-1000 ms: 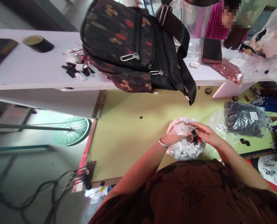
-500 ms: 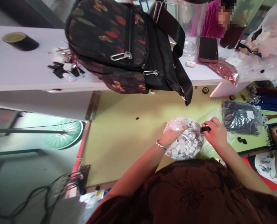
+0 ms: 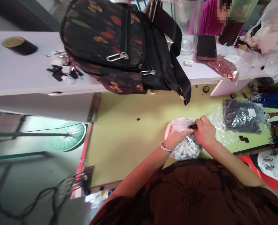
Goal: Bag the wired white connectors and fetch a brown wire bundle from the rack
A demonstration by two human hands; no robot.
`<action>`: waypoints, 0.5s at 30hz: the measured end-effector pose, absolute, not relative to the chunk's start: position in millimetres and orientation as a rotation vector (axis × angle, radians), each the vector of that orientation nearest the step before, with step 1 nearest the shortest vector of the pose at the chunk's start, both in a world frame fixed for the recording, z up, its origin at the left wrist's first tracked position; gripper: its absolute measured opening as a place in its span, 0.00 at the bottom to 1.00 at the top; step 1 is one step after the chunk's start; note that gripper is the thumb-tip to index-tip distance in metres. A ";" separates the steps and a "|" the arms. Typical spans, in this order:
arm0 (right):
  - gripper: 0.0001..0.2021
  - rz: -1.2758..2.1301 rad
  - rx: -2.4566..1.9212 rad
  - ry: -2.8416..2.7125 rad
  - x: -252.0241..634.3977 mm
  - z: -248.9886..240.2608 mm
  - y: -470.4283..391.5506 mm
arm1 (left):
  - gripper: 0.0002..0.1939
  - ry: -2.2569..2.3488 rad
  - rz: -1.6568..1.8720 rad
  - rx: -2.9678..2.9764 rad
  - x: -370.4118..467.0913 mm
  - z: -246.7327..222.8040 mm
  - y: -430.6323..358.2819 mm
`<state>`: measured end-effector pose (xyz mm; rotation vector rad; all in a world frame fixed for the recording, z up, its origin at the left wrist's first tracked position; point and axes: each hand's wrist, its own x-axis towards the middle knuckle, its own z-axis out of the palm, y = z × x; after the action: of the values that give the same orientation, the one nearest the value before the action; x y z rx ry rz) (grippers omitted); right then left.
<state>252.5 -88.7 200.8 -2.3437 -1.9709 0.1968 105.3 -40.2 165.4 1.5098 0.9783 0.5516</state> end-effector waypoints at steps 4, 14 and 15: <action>0.05 0.279 -2.364 -2.028 247.8 212.8 -88.4 | 0.17 0.968 0.591 1.347 111.2 171.1 -41.9; 0.14 0.583 -2.091 -2.015 270.6 217.2 -114.3 | 0.13 1.140 0.534 1.626 107.0 174.2 -33.7; 0.14 0.606 -2.032 -2.007 272.7 216.1 -115.6 | 0.13 1.148 0.534 1.619 106.3 176.3 -34.2</action>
<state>272.7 -115.6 216.1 -2.0321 -2.0067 0.6062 106.3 -34.2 176.3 1.6190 1.1485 0.5339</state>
